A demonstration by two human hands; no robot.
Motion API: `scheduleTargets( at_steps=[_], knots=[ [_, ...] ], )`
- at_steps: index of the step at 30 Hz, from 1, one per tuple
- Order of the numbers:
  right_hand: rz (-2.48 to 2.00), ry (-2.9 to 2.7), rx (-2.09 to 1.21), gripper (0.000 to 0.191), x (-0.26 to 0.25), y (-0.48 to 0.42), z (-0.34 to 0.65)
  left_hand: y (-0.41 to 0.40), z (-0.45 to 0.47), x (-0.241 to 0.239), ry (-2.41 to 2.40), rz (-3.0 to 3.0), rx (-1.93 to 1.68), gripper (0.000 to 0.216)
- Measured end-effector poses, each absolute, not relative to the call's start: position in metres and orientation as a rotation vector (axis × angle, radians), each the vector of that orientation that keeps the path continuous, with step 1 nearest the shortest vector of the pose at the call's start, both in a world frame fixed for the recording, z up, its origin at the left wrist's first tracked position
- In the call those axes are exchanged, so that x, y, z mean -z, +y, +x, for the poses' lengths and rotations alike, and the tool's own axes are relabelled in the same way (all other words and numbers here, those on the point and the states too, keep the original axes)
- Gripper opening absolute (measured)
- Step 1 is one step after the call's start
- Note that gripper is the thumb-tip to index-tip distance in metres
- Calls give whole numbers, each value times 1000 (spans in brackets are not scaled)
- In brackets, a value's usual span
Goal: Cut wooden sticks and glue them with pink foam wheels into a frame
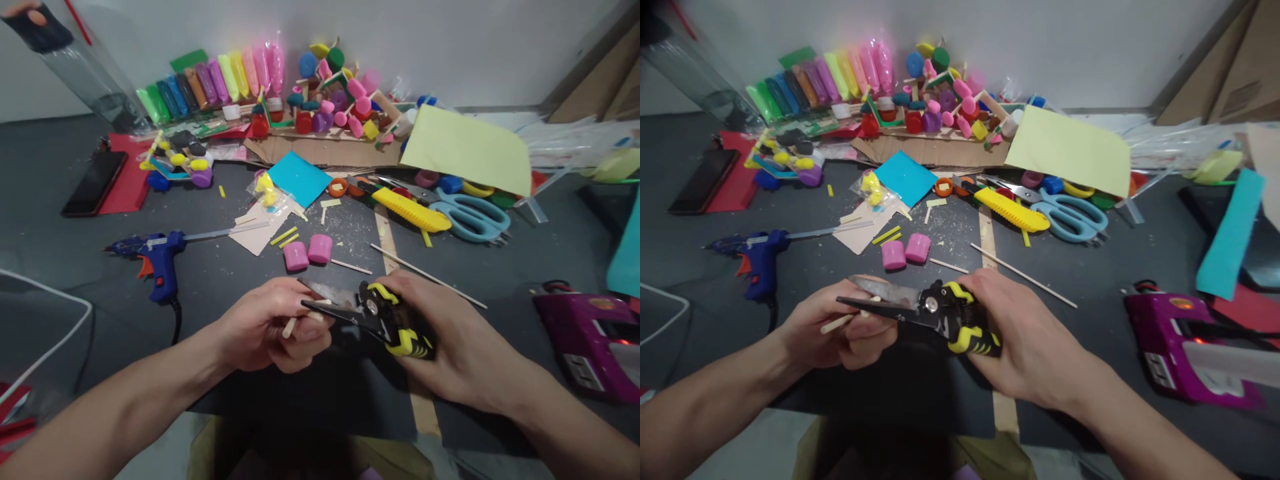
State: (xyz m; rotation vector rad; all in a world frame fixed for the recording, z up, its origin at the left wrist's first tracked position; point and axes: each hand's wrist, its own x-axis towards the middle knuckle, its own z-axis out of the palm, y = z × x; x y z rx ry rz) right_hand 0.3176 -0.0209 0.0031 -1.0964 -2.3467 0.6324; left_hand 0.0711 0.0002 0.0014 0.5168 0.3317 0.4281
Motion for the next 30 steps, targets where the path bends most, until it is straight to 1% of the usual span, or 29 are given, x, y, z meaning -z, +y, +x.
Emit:
scheduleTargets(
  at_steps=[6, 13, 16, 21, 24, 27, 30],
  knots=[
    [-1072, -2381, -487, 31, 1, -23, 321, -3, 72, -1, 338, 527, -441, 32],
    [-1126, -2326, -586, 25, -5, -21, 319, -5, 76, 0, 386, 598, -624, 32],
    [-1104, -2338, -591, 24, -5, -21, 318, -4, 76, 2, 399, 615, -616, 33],
    [-1108, -2366, -598, 28, -4, -23, 319, -4, 75, 3, 409, 610, -587, 31],
    [-1112, -2377, -593, 25, -5, -23, 319, -5, 74, 3, 407, 614, -586, 30],
    [-1109, -2403, -548, 21, -5, -23, 320, -5, 74, 3, 410, 622, -583, 31],
    [-1108, -2425, -436, 25, -3, -24, 322, -5, 75, 1, 409, 630, -581, 35]
  ],
)
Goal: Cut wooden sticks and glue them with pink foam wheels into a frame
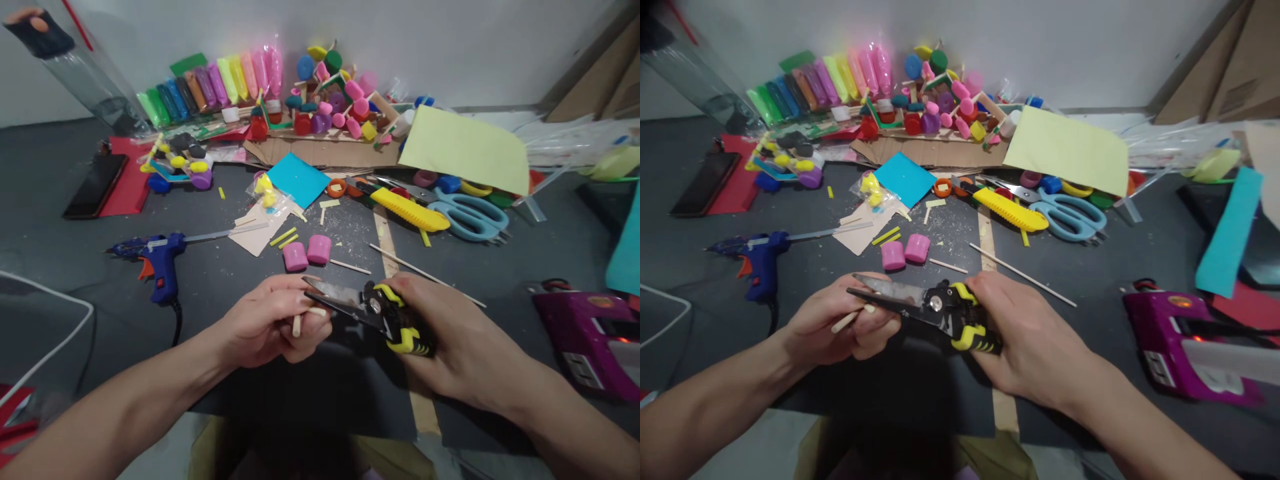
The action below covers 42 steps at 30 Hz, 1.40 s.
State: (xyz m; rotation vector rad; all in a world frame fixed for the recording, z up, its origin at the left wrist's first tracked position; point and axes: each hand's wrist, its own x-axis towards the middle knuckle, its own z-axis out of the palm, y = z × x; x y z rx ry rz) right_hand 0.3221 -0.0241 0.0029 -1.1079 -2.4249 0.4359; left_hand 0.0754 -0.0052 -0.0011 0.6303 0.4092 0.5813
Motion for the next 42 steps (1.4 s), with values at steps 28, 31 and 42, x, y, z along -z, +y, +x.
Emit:
scheduleTargets(
  at_steps=[28, 31, 42],
  knots=[
    [-1147, -2391, -493, 17, -4, -26, 324, -11, 68, 6, 739, 1173, -752, 37],
    [-1157, -2419, -400, 16, -1, -27, 326, -11, 70, 8, 708, 1139, -759, 36],
    [-1247, -2301, -453, 17, 4, -25, 323, -12, 71, -2, 760, 1248, -863, 23]
  ],
)
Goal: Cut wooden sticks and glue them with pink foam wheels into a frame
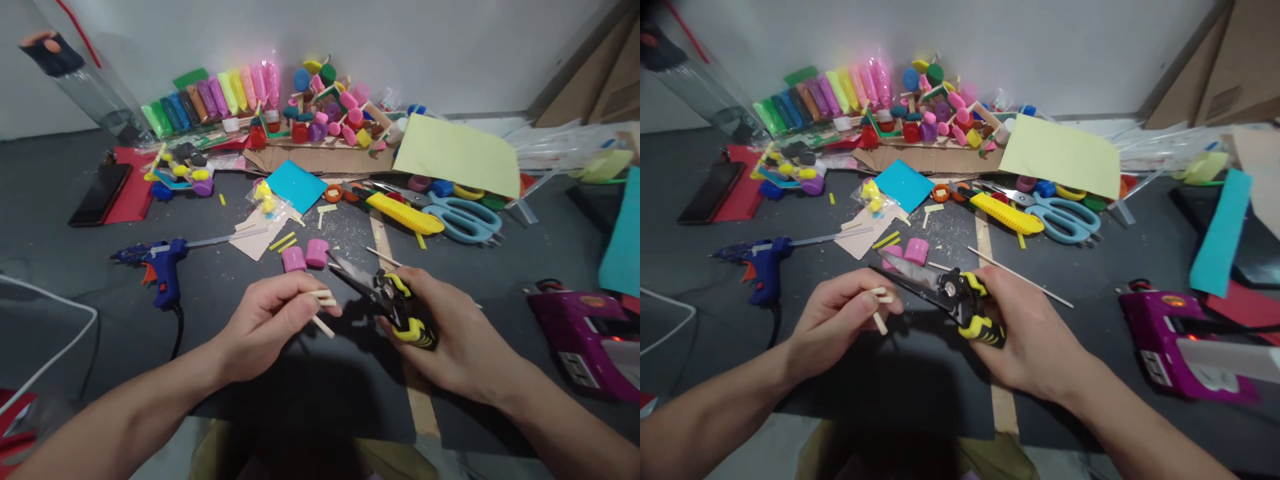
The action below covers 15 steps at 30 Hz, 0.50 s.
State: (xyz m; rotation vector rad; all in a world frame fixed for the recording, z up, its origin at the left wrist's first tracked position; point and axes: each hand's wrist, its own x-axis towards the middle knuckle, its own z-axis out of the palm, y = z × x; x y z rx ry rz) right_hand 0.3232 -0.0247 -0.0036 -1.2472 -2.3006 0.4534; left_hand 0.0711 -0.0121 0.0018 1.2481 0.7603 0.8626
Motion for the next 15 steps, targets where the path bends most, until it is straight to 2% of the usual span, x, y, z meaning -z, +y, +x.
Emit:
scheduleTargets(
  at_steps=[5, 15],
  knots=[
    [-1197, -2355, -491, 21, 2, -23, 325, -12, 72, 2, 627, 1041, -824, 35],
    [-1134, -2363, -553, 20, 0, -23, 323, -4, 74, 0, 364, 649, -570, 43]
  ],
)
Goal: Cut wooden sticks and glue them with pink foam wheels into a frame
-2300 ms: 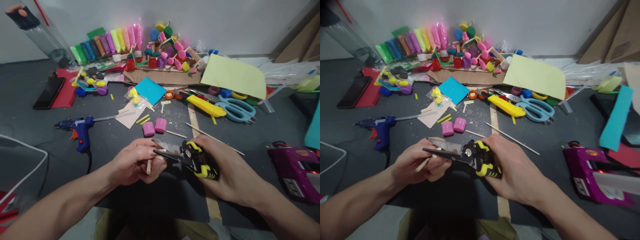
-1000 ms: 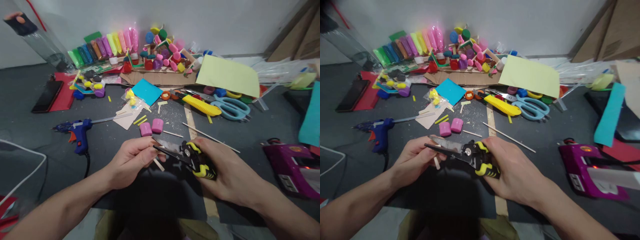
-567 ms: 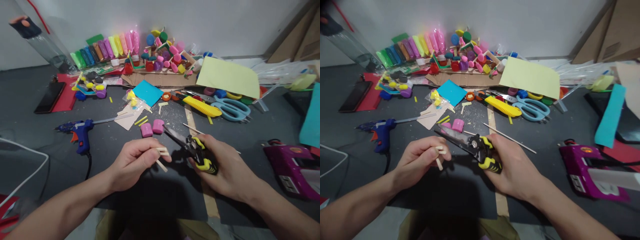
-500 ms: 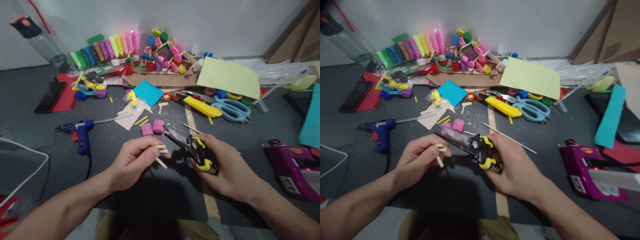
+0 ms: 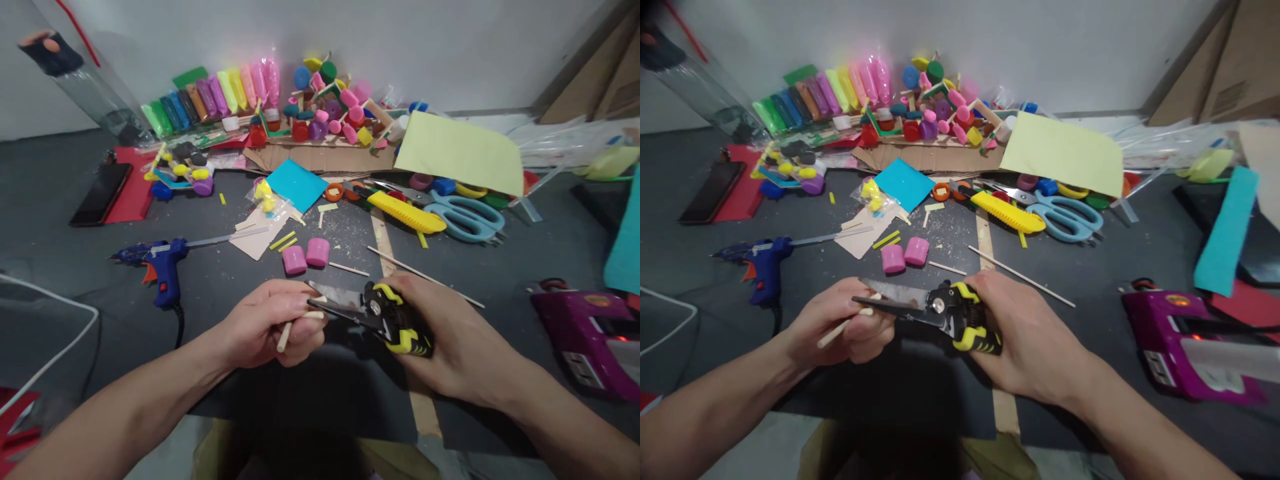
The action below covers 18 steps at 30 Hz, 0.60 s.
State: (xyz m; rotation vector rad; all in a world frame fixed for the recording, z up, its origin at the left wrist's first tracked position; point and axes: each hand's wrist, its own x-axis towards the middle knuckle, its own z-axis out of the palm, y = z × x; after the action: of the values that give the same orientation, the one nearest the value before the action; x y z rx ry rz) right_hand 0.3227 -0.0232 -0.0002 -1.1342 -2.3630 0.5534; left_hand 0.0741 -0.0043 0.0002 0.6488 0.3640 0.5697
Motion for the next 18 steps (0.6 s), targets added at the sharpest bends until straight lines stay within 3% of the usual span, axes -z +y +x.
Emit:
scheduleTargets(
  at_steps=[18],
  knots=[
    [-1097, -2403, -451, 20, 3, -26, 326, -1, 72, 0, 280, 335, -238, 49]
  ],
)
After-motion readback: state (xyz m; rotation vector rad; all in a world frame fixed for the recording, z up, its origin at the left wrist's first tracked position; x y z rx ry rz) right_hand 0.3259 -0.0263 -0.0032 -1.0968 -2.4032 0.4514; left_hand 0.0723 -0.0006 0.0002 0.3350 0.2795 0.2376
